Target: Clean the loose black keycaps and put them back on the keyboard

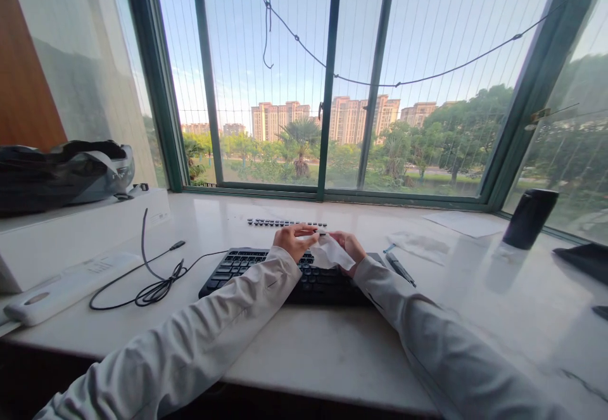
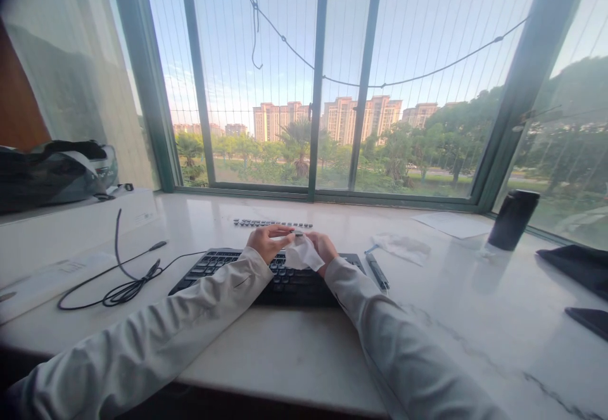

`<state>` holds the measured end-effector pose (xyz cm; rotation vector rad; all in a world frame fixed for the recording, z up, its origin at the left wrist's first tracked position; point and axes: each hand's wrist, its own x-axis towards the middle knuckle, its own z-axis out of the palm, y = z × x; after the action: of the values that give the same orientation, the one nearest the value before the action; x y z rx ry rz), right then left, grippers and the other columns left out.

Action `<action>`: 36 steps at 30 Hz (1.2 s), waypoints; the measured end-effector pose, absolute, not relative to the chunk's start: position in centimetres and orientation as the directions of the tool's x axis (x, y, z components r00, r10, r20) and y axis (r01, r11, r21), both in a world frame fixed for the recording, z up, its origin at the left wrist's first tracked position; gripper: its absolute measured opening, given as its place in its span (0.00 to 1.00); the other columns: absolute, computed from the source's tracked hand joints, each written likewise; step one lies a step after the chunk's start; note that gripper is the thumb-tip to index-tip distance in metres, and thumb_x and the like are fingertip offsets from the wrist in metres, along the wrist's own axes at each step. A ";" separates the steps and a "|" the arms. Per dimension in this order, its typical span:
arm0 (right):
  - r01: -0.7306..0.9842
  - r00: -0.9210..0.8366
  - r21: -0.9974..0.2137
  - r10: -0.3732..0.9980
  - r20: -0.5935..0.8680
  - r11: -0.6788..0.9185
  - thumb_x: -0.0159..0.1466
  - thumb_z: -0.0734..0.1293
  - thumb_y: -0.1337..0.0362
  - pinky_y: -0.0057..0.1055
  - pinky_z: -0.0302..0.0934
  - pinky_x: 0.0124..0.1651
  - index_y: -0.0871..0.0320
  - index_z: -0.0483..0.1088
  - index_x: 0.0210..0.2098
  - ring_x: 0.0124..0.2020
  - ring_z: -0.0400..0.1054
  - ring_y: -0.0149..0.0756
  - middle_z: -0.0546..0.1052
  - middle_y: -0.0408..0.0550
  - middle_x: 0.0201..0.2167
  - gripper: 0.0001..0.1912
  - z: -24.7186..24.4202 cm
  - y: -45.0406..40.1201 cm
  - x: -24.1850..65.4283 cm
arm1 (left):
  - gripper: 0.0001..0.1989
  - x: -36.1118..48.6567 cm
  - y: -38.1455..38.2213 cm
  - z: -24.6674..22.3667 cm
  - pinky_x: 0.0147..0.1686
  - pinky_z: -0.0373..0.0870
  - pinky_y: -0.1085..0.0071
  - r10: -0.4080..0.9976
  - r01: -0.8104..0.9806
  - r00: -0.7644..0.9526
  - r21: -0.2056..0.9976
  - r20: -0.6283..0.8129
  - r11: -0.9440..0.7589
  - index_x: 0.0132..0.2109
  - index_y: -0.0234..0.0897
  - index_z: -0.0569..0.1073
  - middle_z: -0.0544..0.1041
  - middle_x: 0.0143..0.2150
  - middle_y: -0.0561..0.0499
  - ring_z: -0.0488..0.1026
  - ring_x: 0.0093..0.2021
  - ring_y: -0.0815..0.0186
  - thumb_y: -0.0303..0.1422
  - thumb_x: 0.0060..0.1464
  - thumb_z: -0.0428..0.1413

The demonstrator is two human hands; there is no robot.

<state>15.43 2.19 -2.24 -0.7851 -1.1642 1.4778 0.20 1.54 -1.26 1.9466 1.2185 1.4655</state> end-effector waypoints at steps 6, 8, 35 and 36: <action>-0.406 -0.126 -0.913 0.992 0.023 -0.031 0.49 0.71 0.68 0.28 0.62 0.34 0.60 0.75 0.30 0.25 0.69 0.31 0.78 0.44 0.25 0.07 -2.8 3.2 15.6 | 0.12 -0.1 1.6 -1.5 0.44 0.71 0.67 0.835 0.536 0.075 0.684 0.546 -0.495 0.37 0.41 0.80 0.80 0.36 0.51 0.76 0.42 0.60 0.39 0.44 0.61; -0.382 -0.122 -0.924 0.992 0.032 -0.017 0.45 0.74 0.65 0.30 0.63 0.34 0.59 0.76 0.32 0.26 0.70 0.32 0.78 0.44 0.26 0.13 -3.0 3.3 15.8 | 0.12 0.0 1.4 -1.5 0.44 0.71 0.67 0.859 0.564 0.071 0.690 0.507 -0.454 0.37 0.42 0.80 0.80 0.36 0.51 0.76 0.43 0.59 0.39 0.42 0.62; 0.275 -0.049 -0.858 0.898 0.438 0.433 0.50 0.70 0.48 0.34 0.65 0.39 0.59 0.77 0.36 0.37 0.73 0.43 0.79 0.52 0.33 0.23 -2.8 2.2 16.4 | 0.13 0.1 2.4 -2.5 0.42 0.69 0.72 0.881 0.562 0.201 0.686 0.428 -0.461 0.45 0.43 0.78 0.80 0.35 0.52 0.75 0.40 0.64 0.35 0.52 0.55; 0.280 -0.039 -0.860 0.900 0.435 0.427 0.49 0.70 0.48 0.34 0.65 0.39 0.59 0.77 0.36 0.37 0.73 0.43 0.79 0.52 0.33 0.23 -2.8 2.2 16.5 | 0.13 0.1 2.3 -2.4 0.41 0.69 0.72 0.875 0.569 0.200 0.675 0.441 -0.470 0.44 0.44 0.78 0.80 0.35 0.52 0.75 0.41 0.63 0.36 0.52 0.55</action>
<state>16.48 2.22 -2.79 -1.0696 -1.5724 0.6991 0.13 2.35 -2.42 2.1176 1.3525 1.1599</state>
